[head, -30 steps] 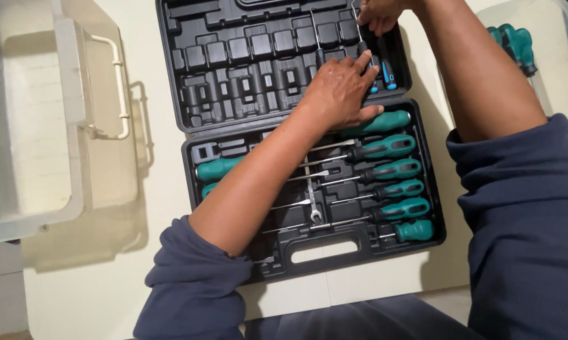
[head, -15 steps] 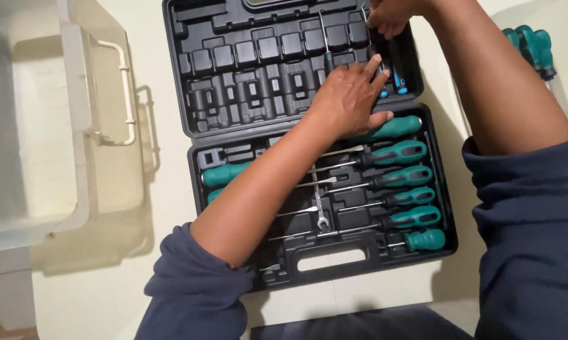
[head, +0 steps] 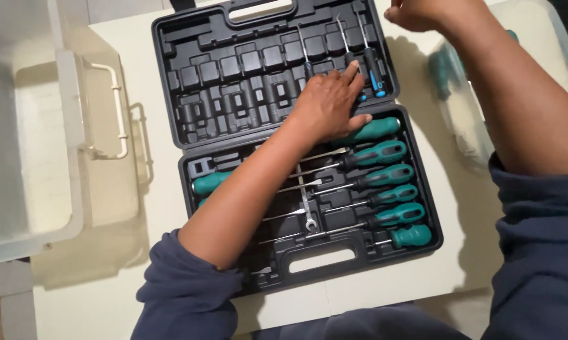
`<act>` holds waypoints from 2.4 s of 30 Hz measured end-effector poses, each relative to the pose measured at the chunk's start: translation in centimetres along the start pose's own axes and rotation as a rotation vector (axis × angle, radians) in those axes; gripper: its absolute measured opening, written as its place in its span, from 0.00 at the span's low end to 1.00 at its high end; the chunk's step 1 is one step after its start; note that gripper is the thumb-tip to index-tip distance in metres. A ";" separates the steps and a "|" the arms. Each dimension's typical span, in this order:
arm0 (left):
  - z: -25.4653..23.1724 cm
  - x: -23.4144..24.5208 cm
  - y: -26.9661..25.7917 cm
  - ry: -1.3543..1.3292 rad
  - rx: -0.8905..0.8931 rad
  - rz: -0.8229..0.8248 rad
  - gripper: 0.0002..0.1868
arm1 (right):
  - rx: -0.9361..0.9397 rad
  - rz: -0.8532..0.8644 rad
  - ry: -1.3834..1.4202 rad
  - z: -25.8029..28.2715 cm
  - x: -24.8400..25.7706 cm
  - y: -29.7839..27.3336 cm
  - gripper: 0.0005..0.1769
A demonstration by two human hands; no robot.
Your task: Organizing a set of screwdrivers by picking them from a container and placing them into their specific slots in a tool case.
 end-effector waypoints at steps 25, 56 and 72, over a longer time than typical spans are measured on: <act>0.5 0.8 -2.4 -0.215 0.047 0.085 0.42 | -0.051 -0.165 -0.063 5.2 8.3 -18.7 0.17; -0.4 1.2 -1.6 -0.034 -0.068 0.035 0.40 | -0.461 0.300 0.045 -2.6 0.5 -29.0 0.25; -0.5 0.5 -2.2 -0.144 -0.011 0.020 0.40 | -0.595 0.123 0.211 -2.4 3.3 -32.0 0.18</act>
Point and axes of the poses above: each hand's wrist, its own y-axis towards the middle knuckle, its own x-axis out of the back of the hand, z = x × y, the point moved 8 cm from there along y, towards the middle knuckle, and after that the axes turned 7 degrees about -z, right-handed, at the moved point
